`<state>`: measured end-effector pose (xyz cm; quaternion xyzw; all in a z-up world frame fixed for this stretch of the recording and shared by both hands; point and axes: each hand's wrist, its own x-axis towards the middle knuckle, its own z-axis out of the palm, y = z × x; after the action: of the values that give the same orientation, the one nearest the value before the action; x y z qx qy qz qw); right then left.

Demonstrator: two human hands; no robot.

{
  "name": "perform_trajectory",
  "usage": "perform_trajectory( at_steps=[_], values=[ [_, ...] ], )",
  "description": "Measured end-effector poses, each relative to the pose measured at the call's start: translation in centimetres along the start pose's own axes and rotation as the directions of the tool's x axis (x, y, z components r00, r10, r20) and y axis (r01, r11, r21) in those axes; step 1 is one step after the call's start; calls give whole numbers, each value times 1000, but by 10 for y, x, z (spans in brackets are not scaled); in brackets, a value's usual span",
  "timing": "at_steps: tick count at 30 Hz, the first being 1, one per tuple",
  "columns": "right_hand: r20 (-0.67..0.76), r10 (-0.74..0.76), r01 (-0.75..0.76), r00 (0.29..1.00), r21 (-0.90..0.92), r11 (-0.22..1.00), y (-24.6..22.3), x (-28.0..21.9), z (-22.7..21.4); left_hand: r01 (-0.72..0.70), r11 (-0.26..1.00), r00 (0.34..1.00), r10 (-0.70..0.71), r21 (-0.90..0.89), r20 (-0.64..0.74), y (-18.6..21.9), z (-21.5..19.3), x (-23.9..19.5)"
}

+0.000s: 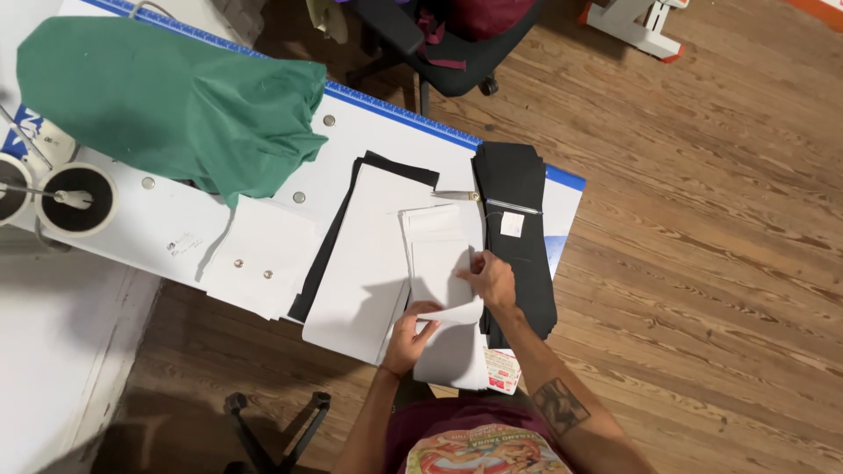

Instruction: Organizing and marking leather pieces and paper templates on a workbench

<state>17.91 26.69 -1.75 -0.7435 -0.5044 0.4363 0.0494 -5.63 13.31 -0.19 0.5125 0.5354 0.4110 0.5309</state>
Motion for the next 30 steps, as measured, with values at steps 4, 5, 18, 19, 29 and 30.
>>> perform_trajectory(
  at_steps=[4, 5, 18, 19, 29, 30],
  values=[
    [-42, 55, -57, 998, -50, 997, 7, 16, 7, -164, 973, 976, 184, 160, -120, -15, 7, 14],
    [-39, 62, -64, 997, -50, 997, 7, 10, 3, -158, 975, 977, 178, 158, -116, -6, 9, 18],
    [256, -35, -129, 966, 595, 793, 62, 8, 4, 81, 904, 973, -162, -419, -162, 8, 8, 6],
    [38, -18, 1, 999, 420, 907, 38, 4, -6, 142, 836, 953, -259, -529, -154, 43, 7, -5],
    [-74, -55, 36, 996, -247, 968, 2, -11, -10, 208, 974, 964, -219, -87, -152, 15, 15, -15],
    [-77, -147, 124, 986, -254, 959, 11, -12, -11, 111, 992, 977, -118, -53, -178, 15, 15, -11]
  ],
)
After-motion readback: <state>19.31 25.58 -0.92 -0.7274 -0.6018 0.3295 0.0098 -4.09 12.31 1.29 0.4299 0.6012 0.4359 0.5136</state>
